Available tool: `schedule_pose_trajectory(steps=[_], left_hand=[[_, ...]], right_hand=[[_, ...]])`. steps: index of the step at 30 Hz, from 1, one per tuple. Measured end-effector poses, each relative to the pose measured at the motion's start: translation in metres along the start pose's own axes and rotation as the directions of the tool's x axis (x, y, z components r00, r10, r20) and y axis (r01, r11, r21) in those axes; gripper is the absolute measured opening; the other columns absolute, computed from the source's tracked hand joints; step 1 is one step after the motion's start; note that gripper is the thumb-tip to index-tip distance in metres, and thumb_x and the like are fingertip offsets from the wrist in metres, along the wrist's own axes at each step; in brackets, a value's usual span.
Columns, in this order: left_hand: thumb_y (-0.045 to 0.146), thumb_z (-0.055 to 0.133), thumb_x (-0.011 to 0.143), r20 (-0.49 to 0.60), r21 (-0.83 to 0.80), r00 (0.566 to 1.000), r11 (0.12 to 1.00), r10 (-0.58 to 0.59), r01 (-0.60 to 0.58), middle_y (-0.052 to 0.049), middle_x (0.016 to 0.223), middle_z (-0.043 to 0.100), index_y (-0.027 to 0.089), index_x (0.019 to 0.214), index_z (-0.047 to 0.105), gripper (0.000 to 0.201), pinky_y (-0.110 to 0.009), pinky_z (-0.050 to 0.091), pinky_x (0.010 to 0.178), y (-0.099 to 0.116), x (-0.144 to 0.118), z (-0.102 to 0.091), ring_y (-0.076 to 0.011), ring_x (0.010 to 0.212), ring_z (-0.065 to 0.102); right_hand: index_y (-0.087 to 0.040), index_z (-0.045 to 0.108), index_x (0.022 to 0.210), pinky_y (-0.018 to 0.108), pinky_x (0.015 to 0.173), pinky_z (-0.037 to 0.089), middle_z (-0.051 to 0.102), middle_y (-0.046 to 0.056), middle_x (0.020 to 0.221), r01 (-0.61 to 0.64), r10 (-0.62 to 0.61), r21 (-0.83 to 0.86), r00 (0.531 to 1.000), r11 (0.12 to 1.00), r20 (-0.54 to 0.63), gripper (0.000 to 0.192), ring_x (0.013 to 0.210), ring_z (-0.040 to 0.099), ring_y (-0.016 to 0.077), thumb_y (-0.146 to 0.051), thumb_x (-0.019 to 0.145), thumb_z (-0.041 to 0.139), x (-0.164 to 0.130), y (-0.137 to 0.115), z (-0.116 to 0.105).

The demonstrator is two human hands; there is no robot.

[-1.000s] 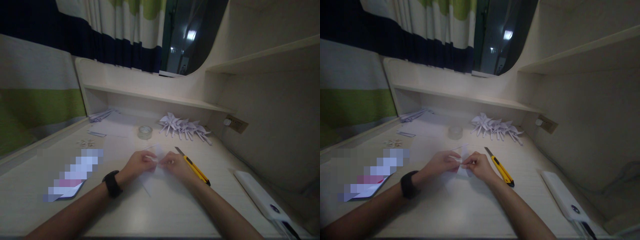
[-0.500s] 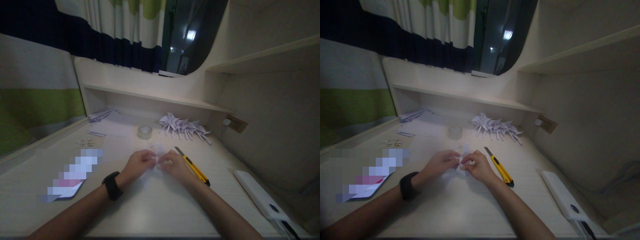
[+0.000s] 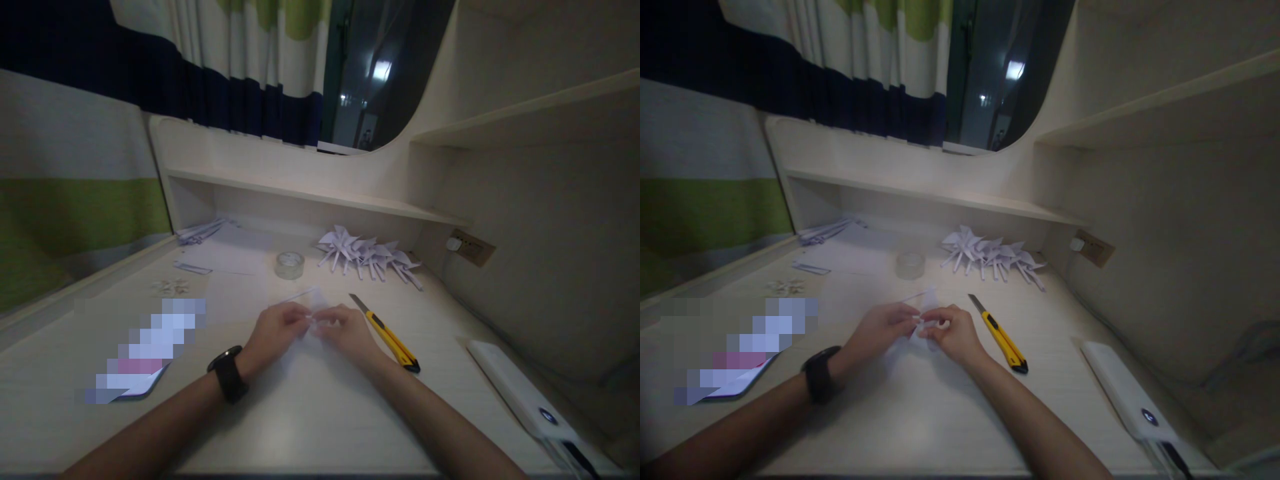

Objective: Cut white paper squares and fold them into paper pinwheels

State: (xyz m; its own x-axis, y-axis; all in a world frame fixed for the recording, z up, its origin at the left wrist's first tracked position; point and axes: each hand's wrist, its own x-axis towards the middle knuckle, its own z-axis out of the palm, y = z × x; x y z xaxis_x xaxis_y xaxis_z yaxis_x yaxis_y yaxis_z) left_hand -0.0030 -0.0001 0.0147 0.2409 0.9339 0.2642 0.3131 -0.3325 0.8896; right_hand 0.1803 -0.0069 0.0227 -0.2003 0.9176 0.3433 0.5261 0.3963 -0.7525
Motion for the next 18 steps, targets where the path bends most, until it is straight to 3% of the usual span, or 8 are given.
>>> schedule_pose_trajectory(steps=[6,12,18], left_hand=[[0.032,0.061,0.077,0.045,0.005,0.999,1.0,0.022,-0.022,-0.005,0.077,0.074,0.017,0.088,0.073,0.022,-0.029,0.05,0.064,0.0048,0.0004,-0.0041,-0.0196,0.068,0.067],[0.031,0.066,0.072,0.028,-0.132,0.998,0.989,-0.058,0.061,-0.009,0.079,0.073,0.013,0.091,0.072,0.027,-0.032,0.052,0.064,-0.0022,0.003,-0.0006,-0.021,0.069,0.067],[0.028,0.066,0.068,0.017,-0.178,0.998,0.982,-0.055,0.058,-0.005,0.067,0.069,0.012,0.096,0.067,0.031,-0.031,0.051,0.061,-0.0038,0.0043,-0.0003,-0.0189,0.061,0.065]], right_hand=[[-0.023,0.075,0.085,0.029,0.072,0.046,0.07,0.003,0.079,0.02,-0.019,0.033,1.0,0.999,-0.016,0.021,0.073,0.061,0.0172,-0.018,0.065,0.076,-0.0008,-0.0007,0.0003],[-0.023,0.075,0.083,0.029,0.07,0.046,0.069,0.003,0.078,0.007,-0.006,0.042,1.0,0.999,-0.024,0.02,0.071,0.061,0.0169,-0.017,0.063,0.076,-0.0012,0.0008,0.0007],[-0.024,0.075,0.08,0.028,0.069,0.045,0.068,0.002,0.076,0.006,-0.004,0.049,0.999,0.999,-0.053,0.018,0.071,0.06,0.0164,-0.018,0.062,0.078,-0.0014,0.0013,0.0023]])
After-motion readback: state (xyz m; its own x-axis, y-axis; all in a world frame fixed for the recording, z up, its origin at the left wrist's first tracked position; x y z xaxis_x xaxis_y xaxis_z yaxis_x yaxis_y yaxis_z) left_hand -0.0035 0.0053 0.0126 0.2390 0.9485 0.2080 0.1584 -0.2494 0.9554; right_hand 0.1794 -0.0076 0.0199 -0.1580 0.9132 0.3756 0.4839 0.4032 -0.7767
